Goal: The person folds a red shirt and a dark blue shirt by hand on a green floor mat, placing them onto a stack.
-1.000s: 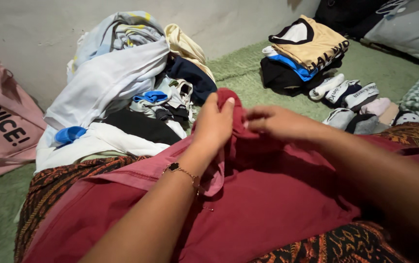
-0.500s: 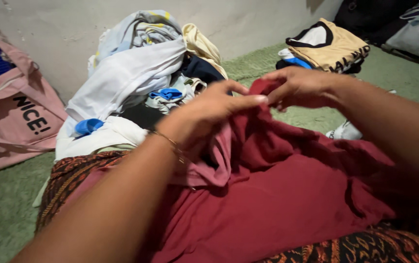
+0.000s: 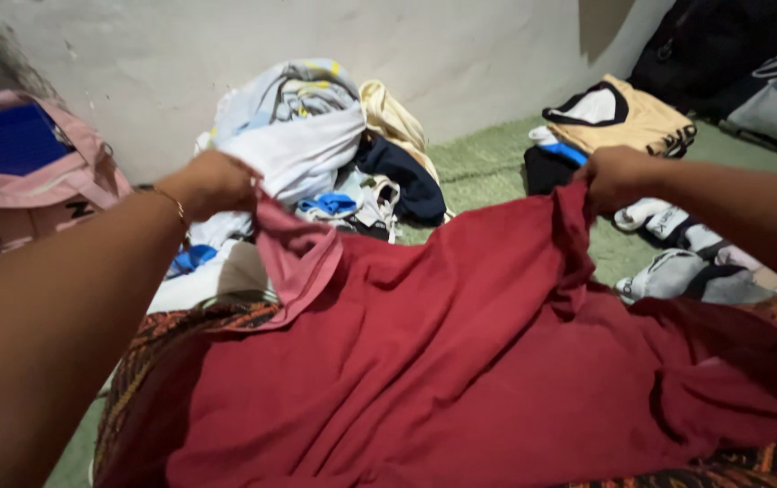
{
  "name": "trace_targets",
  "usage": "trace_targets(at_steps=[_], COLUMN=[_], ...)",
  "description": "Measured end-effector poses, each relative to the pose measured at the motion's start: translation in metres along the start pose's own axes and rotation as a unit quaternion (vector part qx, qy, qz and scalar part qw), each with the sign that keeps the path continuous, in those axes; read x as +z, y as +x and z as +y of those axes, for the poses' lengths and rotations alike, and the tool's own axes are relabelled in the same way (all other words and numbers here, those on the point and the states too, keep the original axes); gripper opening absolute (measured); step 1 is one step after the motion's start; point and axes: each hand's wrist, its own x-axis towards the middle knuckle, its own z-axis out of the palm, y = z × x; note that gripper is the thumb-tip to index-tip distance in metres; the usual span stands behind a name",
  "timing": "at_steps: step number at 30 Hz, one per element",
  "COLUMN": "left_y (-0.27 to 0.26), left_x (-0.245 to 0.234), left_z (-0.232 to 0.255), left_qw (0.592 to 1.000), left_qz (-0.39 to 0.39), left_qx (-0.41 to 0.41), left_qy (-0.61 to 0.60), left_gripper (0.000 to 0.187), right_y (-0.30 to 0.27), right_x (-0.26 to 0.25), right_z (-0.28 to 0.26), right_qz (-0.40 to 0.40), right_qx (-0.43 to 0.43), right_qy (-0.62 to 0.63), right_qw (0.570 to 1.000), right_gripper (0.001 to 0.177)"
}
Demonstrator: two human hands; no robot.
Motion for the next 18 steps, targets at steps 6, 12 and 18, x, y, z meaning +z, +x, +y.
trace_targets(at_steps=[6,12,18], left_y=[-0.018,0.028,0.055], left_x=[-0.005,-0.047,-0.096], left_z=[0.032,-0.047,-0.055], left_qw=[0.949,0.982,0.800], left_qz=[0.009,-0.141,0.045], left_qx=[-0.291,-0.128,-0.438], left_qy=[-0.119,-0.002,-0.409], left_gripper=[0.026,0.042,0.031], right_y=[0.012,0.045,0.020], right_x=[0.015,0.015,-0.032], right_z=[0.012,0.065,0.040], right_qz=[0.012,-0.177,-0.062], right_qx=[0.134,0.215,0.244], right_qy=[0.053,0.634,0.754], right_qw=[0.989,0.721,0.607], right_gripper=[0.026,0.046,0.047])
